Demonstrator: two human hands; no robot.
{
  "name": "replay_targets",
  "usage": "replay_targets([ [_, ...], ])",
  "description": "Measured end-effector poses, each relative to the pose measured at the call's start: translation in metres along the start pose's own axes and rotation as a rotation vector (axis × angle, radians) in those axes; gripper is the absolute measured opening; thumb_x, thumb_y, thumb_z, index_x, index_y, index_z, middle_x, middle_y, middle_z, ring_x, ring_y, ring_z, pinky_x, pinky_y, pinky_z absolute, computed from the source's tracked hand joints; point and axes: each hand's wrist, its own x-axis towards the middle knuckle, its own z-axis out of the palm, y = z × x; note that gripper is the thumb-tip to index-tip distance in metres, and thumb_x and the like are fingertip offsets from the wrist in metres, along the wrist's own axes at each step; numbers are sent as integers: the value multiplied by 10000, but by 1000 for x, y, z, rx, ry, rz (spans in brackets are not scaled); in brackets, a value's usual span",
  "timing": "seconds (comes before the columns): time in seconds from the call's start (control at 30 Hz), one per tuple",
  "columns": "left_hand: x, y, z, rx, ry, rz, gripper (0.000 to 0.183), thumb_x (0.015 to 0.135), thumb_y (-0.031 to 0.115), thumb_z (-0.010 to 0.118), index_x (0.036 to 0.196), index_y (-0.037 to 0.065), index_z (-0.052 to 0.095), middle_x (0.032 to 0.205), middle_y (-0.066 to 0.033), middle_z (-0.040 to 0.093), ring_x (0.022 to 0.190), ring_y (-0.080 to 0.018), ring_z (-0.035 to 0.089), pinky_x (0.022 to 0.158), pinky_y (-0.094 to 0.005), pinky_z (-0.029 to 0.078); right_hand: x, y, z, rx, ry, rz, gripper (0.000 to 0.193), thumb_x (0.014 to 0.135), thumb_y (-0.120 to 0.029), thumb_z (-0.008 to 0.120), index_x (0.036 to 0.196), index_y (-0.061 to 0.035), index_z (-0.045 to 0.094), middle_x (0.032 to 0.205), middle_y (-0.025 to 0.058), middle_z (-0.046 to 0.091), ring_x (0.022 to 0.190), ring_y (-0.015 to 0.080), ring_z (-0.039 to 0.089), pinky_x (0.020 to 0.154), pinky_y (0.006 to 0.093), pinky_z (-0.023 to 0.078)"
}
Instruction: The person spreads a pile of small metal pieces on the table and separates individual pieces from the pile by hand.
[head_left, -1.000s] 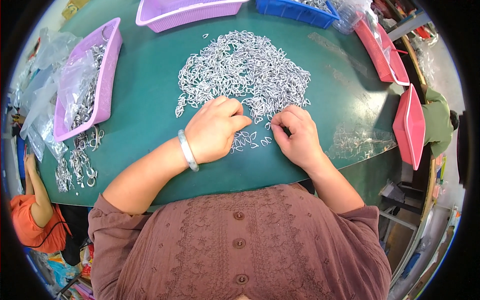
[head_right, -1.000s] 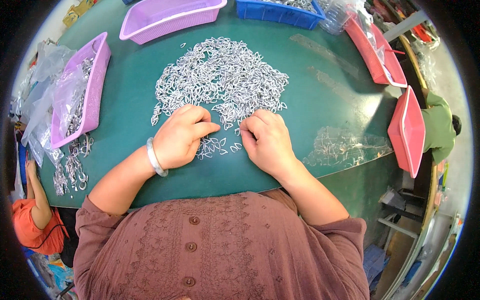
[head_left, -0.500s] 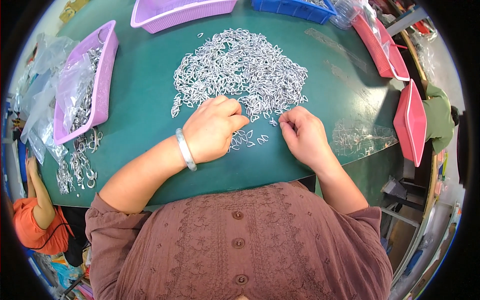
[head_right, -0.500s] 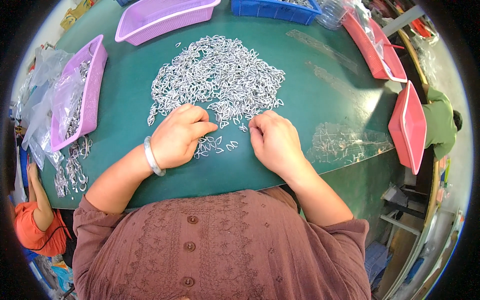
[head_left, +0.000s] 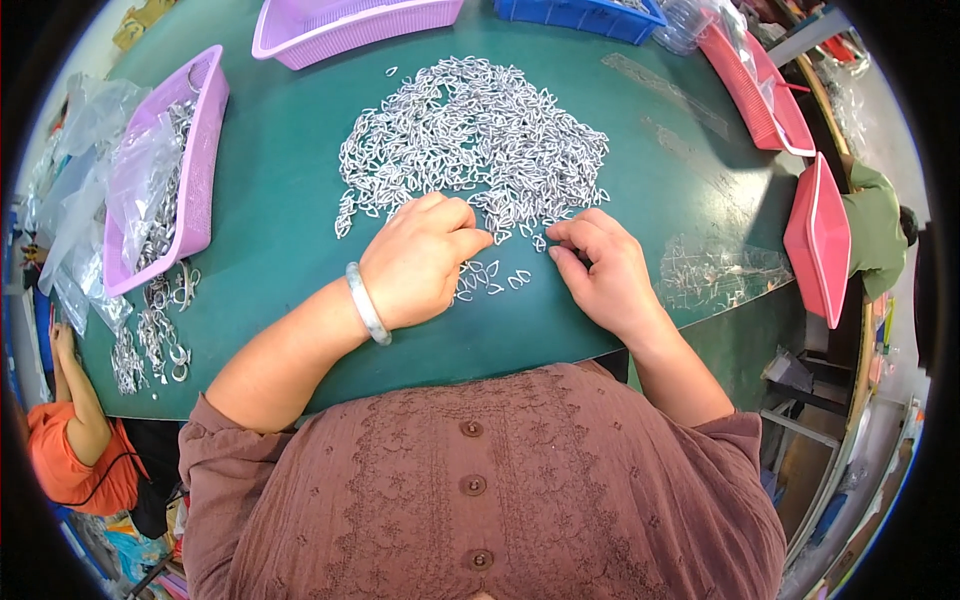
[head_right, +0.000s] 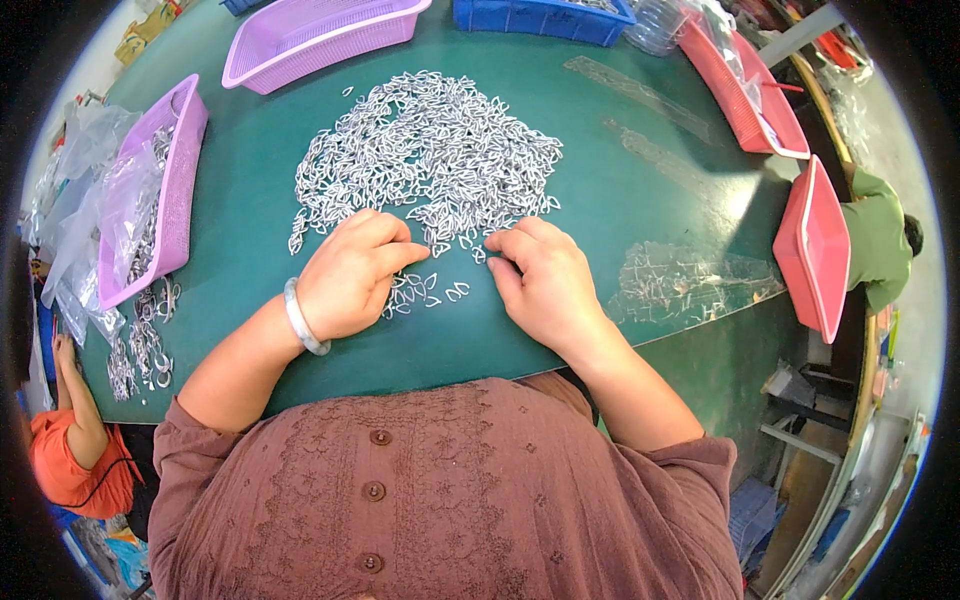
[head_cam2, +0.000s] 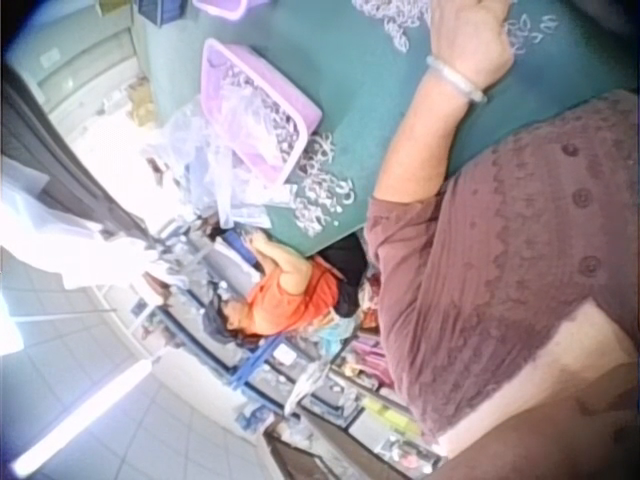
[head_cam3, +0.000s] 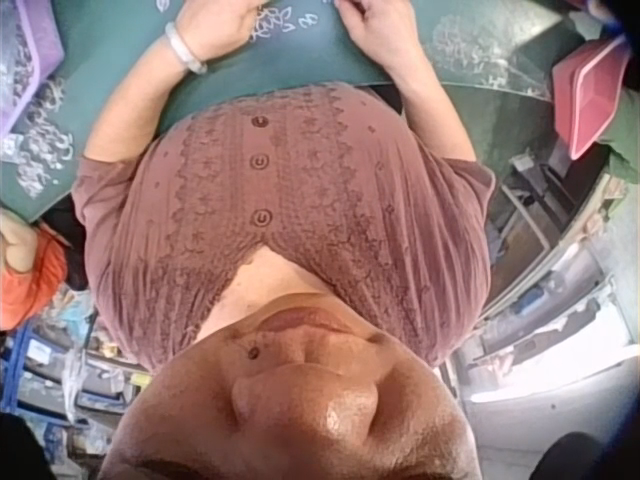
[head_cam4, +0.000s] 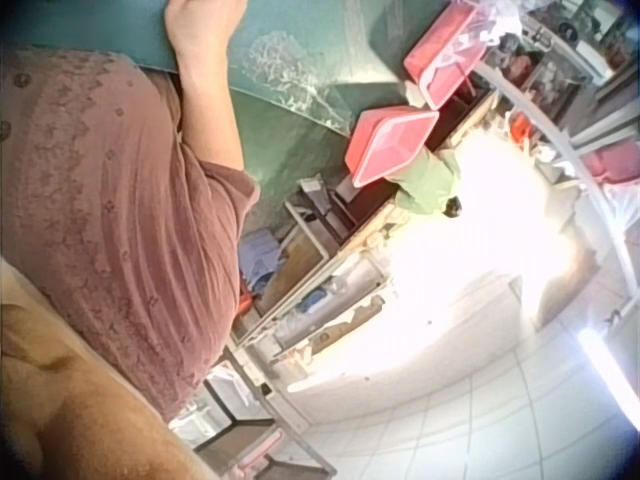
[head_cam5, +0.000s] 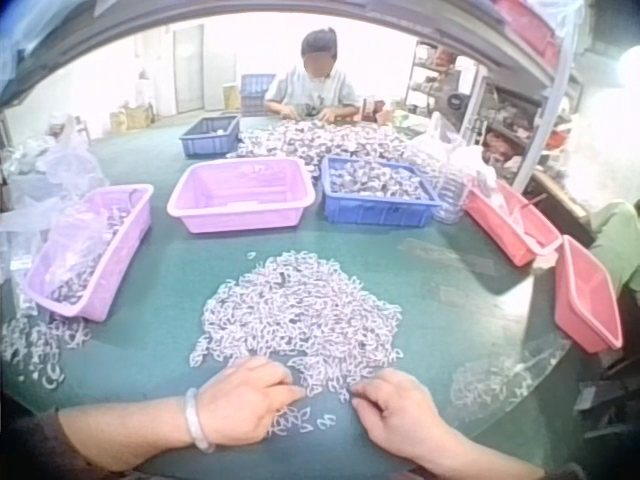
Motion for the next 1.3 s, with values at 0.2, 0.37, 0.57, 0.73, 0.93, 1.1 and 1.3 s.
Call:
replay_targets([
  [0.2,-3,-3,-1,-18,18,10,334,725,-77,575,1013,32,704,945,-96,597,908,-283,563,828,-375,458,2,-5,5,-103,-13,-44,122,793,-118,707,901,-64,688,816,78,604,795,293,595,710,408,464],
  [0.37,-5,-2,-1,-11,16,-3,318,740,-69,583,1012,39,707,938,-89,598,899,-278,564,829,-375,458,-1,-10,1,-101,-85,-88,123,784,-125,715,895,-80,687,814,63,594,808,278,592,721,391,446],
  [0.57,-3,1,1,-9,7,-10,308,751,-61,590,1016,44,708,936,-87,595,892,-275,565,830,-374,458,-1,-4,-1,-2,-146,-163,114,778,-104,712,886,-85,678,814,56,594,795,279,597,708,387,450],
  [0.73,-5,-1,1,0,9,-8,321,745,-65,589,1022,46,706,935,-86,595,894,-275,565,827,-373,457,-1,-4,-6,7,-117,-103,91,821,18,658,907,-10,670,849,109,615,768,280,614,668,346,497],
  [0.93,-6,-1,2,-8,17,-4,326,731,-72,581,1012,40,702,936,-91,594,897,-276,565,827,-373,456,-4,-4,-8,11,-121,-96,96,789,-63,689,883,-57,669,849,89,605,832,305,599,721,402,486],
  [1.1,-5,1,2,-13,24,15,311,736,-62,595,1011,39,700,935,-90,594,883,-274,564,818,-371,455,-6,-11,-3,-126,-117,-260,136,770,-110,721,891,-89,661,876,62,585,841,273,580,738,383,443],
  [1.3,0,11,3,-134,46,9,248,790,-1,636,1028,42,690,918,-89,598,865,-266,568,801,-371,455,-6,-9,1,39,-61,-189,69,803,-78,701,859,-61,665,853,76,589,767,266,585,694,363,462],
])
